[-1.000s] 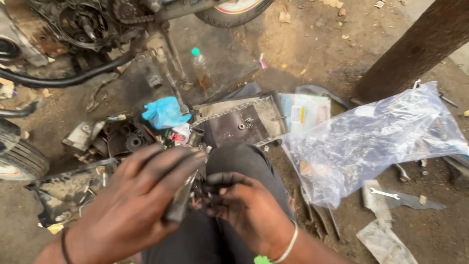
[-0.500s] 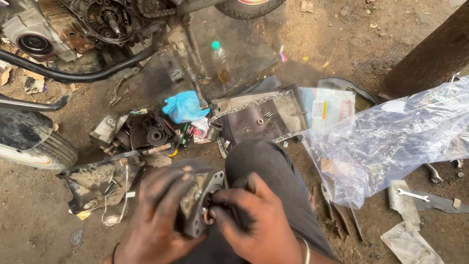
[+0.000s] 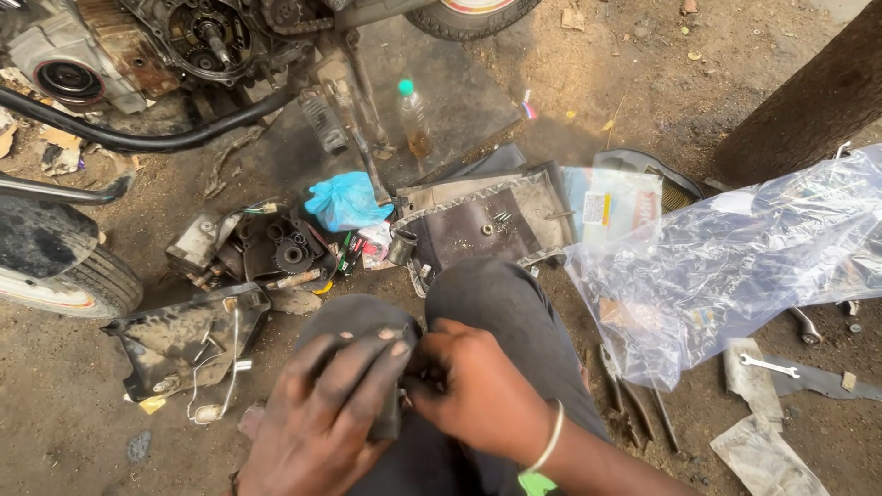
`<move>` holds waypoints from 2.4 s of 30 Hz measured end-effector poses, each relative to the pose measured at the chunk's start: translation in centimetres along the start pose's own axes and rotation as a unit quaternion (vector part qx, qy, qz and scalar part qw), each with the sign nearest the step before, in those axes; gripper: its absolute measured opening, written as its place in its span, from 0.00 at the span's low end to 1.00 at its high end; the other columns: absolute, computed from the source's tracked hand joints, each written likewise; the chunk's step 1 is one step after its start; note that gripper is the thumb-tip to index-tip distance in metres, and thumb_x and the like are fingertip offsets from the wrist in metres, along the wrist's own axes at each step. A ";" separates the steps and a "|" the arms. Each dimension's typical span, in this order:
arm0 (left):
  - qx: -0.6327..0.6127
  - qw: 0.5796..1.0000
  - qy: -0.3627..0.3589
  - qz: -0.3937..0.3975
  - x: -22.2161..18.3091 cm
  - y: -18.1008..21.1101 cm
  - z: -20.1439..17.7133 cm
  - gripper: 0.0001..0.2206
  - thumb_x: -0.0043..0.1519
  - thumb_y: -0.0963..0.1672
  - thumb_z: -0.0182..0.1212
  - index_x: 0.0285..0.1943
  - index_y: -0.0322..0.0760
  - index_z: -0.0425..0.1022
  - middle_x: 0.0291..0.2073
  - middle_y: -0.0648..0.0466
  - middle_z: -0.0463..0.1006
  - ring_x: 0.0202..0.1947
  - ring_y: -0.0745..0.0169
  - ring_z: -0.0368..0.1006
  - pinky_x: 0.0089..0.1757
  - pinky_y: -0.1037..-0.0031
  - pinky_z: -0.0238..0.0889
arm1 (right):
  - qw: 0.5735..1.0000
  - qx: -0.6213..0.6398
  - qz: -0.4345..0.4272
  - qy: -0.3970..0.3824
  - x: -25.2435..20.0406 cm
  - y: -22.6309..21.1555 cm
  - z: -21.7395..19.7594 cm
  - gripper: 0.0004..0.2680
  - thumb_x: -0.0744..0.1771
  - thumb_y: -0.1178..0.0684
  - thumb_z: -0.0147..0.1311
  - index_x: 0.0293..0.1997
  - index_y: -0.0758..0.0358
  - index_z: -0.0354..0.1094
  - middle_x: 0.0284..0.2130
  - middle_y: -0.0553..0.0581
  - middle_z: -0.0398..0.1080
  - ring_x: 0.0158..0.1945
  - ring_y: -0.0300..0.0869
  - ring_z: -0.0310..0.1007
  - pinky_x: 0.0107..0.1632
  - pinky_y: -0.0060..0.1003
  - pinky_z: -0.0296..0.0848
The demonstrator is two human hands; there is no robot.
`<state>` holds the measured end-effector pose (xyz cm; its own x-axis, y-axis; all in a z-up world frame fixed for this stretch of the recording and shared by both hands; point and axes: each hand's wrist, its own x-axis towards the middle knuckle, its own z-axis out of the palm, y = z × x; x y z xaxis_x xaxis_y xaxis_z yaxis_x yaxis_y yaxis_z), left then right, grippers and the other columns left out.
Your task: Disassemble and inspect a motorcycle starter motor component.
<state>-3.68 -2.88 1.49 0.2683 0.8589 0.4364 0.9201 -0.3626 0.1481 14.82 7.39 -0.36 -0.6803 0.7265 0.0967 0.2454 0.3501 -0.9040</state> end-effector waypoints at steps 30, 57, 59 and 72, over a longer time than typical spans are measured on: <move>0.191 0.868 -0.301 0.345 11.7 4.1 -0.8 0.33 0.61 0.49 0.54 0.75 0.25 0.62 0.73 0.42 0.61 0.63 0.44 0.63 0.54 0.56 0.62 | 0.573 0.764 0.293 -0.038 -0.5 4.1 2.1 0.14 0.68 0.41 0.46 0.50 0.58 0.70 0.44 0.56 0.76 0.48 0.45 0.76 0.53 0.42 0.75; -0.517 0.771 0.189 -0.319 3.4 0.5 -2.0 0.39 0.53 0.48 0.76 0.73 0.26 0.63 0.53 0.30 0.74 0.47 0.38 0.74 0.39 0.57 0.65 | 0.649 0.705 0.277 -0.075 -0.5 1.5 -1.2 0.10 0.69 0.49 0.48 0.41 0.67 0.71 0.38 0.60 0.77 0.41 0.47 0.78 0.47 0.42 0.77; -0.603 0.648 0.256 -0.388 2.7 0.2 -1.9 0.38 0.57 0.47 0.75 0.74 0.23 0.63 0.51 0.24 0.73 0.43 0.35 0.74 0.33 0.57 0.64 | 0.680 0.683 0.266 -0.006 -1.0 2.2 -1.8 0.09 0.67 0.51 0.49 0.41 0.66 0.72 0.38 0.61 0.77 0.42 0.49 0.78 0.46 0.45 0.76; -0.268 0.887 0.214 -0.309 0.9 2.2 -2.5 0.41 0.53 0.49 0.74 0.75 0.39 0.56 0.63 0.39 0.68 0.61 0.51 0.74 0.57 0.63 0.72 | 0.750 0.574 0.273 0.180 -3.5 6.6 -5.8 0.09 0.68 0.51 0.49 0.37 0.68 0.70 0.32 0.59 0.72 0.36 0.47 0.70 0.42 0.43 0.69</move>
<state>-2.08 -3.80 4.46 -0.4786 0.7790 0.4051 0.5552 -0.0890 0.8270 22.80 10.59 -4.21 -0.4142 0.7606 -0.4999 -0.4774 -0.6492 -0.5921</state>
